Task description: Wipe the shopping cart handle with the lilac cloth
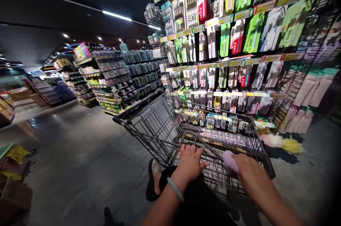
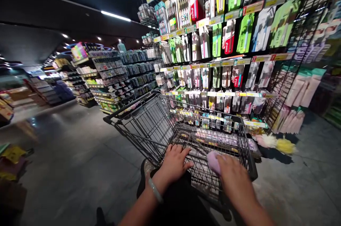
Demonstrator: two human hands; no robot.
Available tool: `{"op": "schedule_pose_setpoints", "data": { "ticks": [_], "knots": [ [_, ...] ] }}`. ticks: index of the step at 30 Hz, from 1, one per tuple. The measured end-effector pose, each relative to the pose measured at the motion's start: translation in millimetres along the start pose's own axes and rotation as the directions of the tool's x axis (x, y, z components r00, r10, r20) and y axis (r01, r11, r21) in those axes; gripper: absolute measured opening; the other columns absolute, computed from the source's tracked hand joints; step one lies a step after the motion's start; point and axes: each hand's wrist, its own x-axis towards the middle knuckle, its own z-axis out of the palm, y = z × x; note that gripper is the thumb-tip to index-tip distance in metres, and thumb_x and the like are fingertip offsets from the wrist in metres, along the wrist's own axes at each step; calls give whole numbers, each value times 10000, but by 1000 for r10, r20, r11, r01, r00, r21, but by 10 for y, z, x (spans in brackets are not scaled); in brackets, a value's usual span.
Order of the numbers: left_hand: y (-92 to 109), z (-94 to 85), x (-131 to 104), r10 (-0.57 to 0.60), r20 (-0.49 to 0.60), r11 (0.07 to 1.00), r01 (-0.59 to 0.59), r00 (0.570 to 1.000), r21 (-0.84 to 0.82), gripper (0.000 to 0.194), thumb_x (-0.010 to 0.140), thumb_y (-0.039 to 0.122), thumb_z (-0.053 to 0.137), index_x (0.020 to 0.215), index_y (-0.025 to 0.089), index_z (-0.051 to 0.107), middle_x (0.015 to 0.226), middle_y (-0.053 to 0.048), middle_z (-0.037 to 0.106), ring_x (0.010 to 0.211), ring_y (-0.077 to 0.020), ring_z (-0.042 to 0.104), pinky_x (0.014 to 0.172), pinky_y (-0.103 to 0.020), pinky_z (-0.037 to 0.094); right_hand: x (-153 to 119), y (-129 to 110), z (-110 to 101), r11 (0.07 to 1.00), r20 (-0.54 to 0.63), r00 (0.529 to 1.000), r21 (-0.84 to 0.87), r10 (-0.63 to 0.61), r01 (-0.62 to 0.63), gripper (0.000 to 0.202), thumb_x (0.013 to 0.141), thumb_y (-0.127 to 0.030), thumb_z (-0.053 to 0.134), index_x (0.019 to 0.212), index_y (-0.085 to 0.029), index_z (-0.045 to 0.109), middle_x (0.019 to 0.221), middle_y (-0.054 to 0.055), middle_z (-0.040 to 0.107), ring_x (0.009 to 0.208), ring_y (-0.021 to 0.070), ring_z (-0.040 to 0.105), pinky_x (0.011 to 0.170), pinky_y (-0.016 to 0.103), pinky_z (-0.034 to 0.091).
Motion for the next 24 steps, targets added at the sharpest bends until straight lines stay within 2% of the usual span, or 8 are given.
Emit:
{"op": "schedule_pose_setpoints", "data": {
  "ticks": [2,4,8,11,14,18,20,24],
  "knots": [
    [23,1,-3,-9,4,1000,9,1000,29,633,902,671,509,1411,295,534,1178,-102,619,1154,-315,521,1107,-563,295,-15,-298,96,997,-87,993,10,-77,79,643,745,-83,528,1355,-281,574,1351,119,585,1238,348,539,1027,545,435],
    [18,-5,-4,-3,2,1000,3,1000,16,603,907,630,540,1433,335,510,1153,-85,633,1132,-303,535,1085,-541,322,25,-414,133,990,-93,987,46,-130,135,718,721,-28,483,1368,-330,561,1386,76,572,1274,308,526,1073,534,412],
    [-15,-15,12,-21,-26,997,19,999,-81,404,971,514,507,1365,445,558,990,-18,674,998,-239,574,981,-443,385,188,31,-39,975,187,976,212,-114,74,632,738,-56,471,1294,-324,611,1307,38,646,1178,220,621,971,360,515],
    [10,-8,39,-86,-51,988,79,995,-129,271,990,465,493,1132,405,715,891,-9,682,935,-221,577,918,-412,381,208,359,-219,973,309,951,225,-25,-47,482,834,-210,520,1299,-303,608,1257,43,685,1097,226,672,882,331,554],
    [67,-14,57,-123,-63,985,114,990,-132,272,985,440,511,928,326,751,858,-14,677,914,-218,576,898,-405,366,27,252,-236,992,181,982,94,61,-79,504,825,-169,493,1298,-294,614,1248,70,683,1082,263,673,874,383,555],
    [103,-48,55,-124,-68,988,117,990,-100,298,995,425,495,868,280,723,875,-13,670,906,-208,578,895,-388,356,-256,47,-177,998,-32,998,22,-54,54,635,731,-53,435,1273,-318,635,1330,62,632,1244,290,584,1034,483,477],
    [100,-61,57,-111,-50,991,107,993,-75,310,994,434,494,851,270,715,867,-14,670,906,-211,581,885,-380,354,-258,155,-261,996,29,997,65,-66,64,625,726,-57,433,1250,-325,643,1326,45,637,1235,269,594,1019,447,496],
    [105,-60,82,-96,-7,995,96,995,-28,299,982,449,515,850,268,714,848,-22,679,913,-228,590,864,-380,351,-29,272,-500,989,268,960,98,81,-111,430,829,-173,488,1210,-278,658,1194,67,706,1005,253,694,802,371,574]
  ]
}}
